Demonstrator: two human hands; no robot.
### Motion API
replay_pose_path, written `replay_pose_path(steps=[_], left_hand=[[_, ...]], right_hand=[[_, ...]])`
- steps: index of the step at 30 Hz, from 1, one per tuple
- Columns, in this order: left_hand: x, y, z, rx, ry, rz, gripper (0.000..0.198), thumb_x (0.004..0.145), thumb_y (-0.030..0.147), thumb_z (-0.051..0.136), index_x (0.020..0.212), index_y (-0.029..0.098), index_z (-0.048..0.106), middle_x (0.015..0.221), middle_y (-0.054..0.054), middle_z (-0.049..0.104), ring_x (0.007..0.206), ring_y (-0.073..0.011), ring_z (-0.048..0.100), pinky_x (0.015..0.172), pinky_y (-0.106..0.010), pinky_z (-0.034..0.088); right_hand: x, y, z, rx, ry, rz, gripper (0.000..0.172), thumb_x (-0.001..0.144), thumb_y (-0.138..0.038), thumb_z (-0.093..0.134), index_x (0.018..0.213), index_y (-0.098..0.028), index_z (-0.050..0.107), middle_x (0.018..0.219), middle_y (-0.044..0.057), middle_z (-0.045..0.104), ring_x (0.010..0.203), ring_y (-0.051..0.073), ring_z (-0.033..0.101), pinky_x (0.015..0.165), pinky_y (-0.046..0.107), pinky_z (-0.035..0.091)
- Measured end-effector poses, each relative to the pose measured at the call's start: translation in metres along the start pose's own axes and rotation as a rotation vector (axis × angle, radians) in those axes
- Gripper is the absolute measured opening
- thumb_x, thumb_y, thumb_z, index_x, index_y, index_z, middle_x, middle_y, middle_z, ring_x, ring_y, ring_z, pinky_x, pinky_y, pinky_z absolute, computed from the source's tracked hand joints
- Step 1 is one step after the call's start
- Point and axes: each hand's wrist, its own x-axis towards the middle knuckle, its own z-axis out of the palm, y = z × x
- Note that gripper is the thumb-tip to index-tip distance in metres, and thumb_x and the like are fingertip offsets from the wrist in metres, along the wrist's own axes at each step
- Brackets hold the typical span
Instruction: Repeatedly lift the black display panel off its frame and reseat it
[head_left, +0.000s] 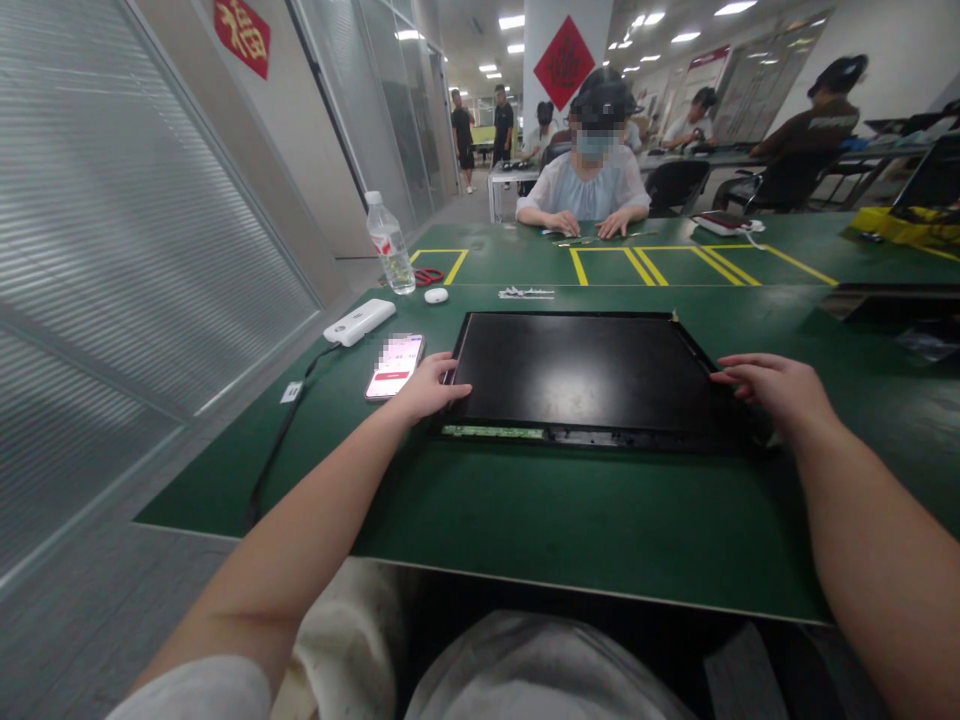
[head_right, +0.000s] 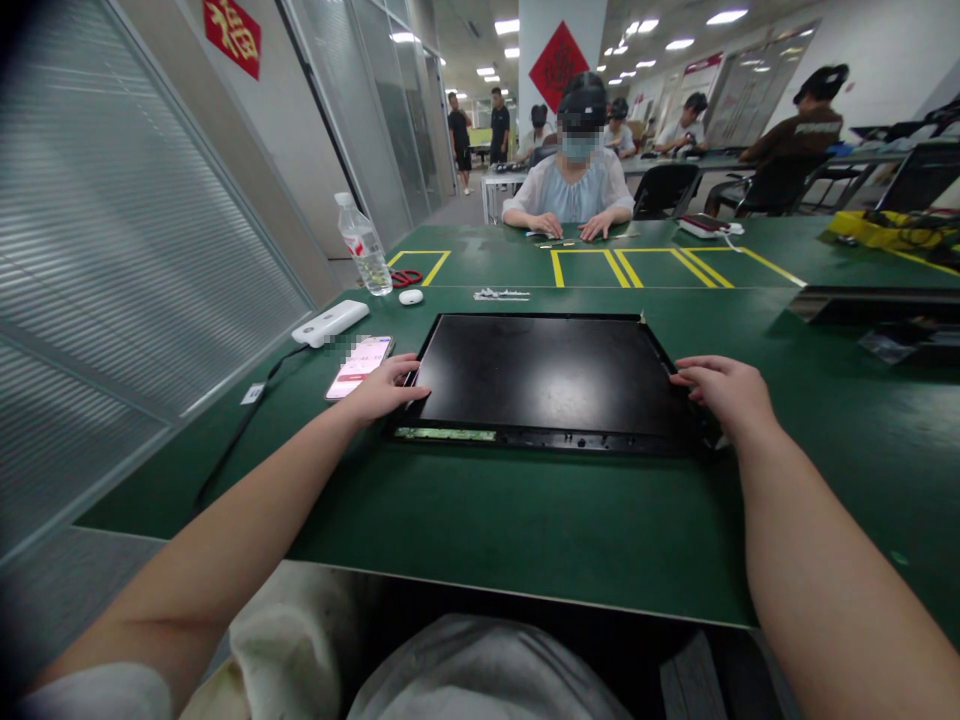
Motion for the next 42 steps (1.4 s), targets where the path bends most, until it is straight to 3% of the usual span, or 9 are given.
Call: replay_pose_path(steps=[7, 18, 28, 34, 39, 42], left_hand=[[0.002, -0.002, 0.000, 0.108, -0.047, 0.020, 0.048, 0.071, 0.038, 0.079, 0.116, 0.018, 0.078, 0.158, -0.013, 0.049, 0.146, -0.0392, 0.046, 0.123, -0.049, 0.036], [0.002, -0.008, 0.001, 0.185, -0.069, 0.029, 0.062, 0.076, 0.048, 0.075, 0.129, 0.017, 0.071, 0.164, -0.016, 0.040, 0.148, -0.0399, 0.043, 0.123, -0.050, 0.036], [0.001, -0.005, 0.001, 0.219, -0.059, 0.040, 0.060, 0.078, 0.043, 0.074, 0.131, 0.015, 0.069, 0.163, -0.019, 0.041, 0.147, -0.0399, 0.045, 0.121, -0.051, 0.038], [-0.001, -0.001, 0.004, 0.236, -0.059, 0.089, 0.072, 0.079, 0.035, 0.074, 0.147, 0.019, 0.056, 0.157, -0.016, 0.049, 0.147, -0.0343, 0.046, 0.120, -0.049, 0.040], [-0.007, 0.004, 0.003, 0.282, -0.072, 0.117, 0.077, 0.075, 0.050, 0.081, 0.143, 0.022, 0.061, 0.163, -0.017, 0.040, 0.153, -0.0394, 0.036, 0.125, -0.054, 0.031], [-0.010, 0.007, 0.000, 0.353, -0.090, 0.221, 0.080, 0.072, 0.058, 0.084, 0.142, 0.025, 0.062, 0.167, -0.015, 0.034, 0.154, -0.0429, 0.032, 0.124, -0.058, 0.028]], right_hand=[[-0.005, -0.006, -0.002, 0.178, -0.028, 0.109, 0.030, 0.068, -0.030, 0.066, 0.093, -0.016, 0.075, 0.089, 0.013, 0.077, 0.060, 0.011, 0.053, 0.054, 0.024, 0.042], [-0.009, -0.010, -0.003, 0.188, -0.014, 0.145, 0.028, 0.068, -0.028, 0.066, 0.090, -0.014, 0.076, 0.093, 0.013, 0.078, 0.063, 0.012, 0.053, 0.056, 0.025, 0.043], [-0.008, -0.010, -0.003, 0.173, -0.012, 0.132, 0.029, 0.067, -0.030, 0.068, 0.090, -0.015, 0.077, 0.093, 0.013, 0.078, 0.062, 0.012, 0.053, 0.056, 0.025, 0.044], [-0.007, -0.009, -0.003, 0.158, -0.014, 0.124, 0.027, 0.067, -0.029, 0.068, 0.089, -0.015, 0.077, 0.090, 0.012, 0.078, 0.061, 0.011, 0.052, 0.055, 0.025, 0.043], [-0.010, -0.011, -0.002, 0.132, -0.003, 0.110, 0.027, 0.067, -0.031, 0.067, 0.088, -0.016, 0.077, 0.090, 0.011, 0.078, 0.061, 0.012, 0.053, 0.056, 0.025, 0.044], [-0.008, -0.009, -0.001, 0.098, 0.001, 0.091, 0.029, 0.067, -0.033, 0.066, 0.088, -0.017, 0.077, 0.089, 0.011, 0.078, 0.061, 0.012, 0.055, 0.056, 0.025, 0.045]])
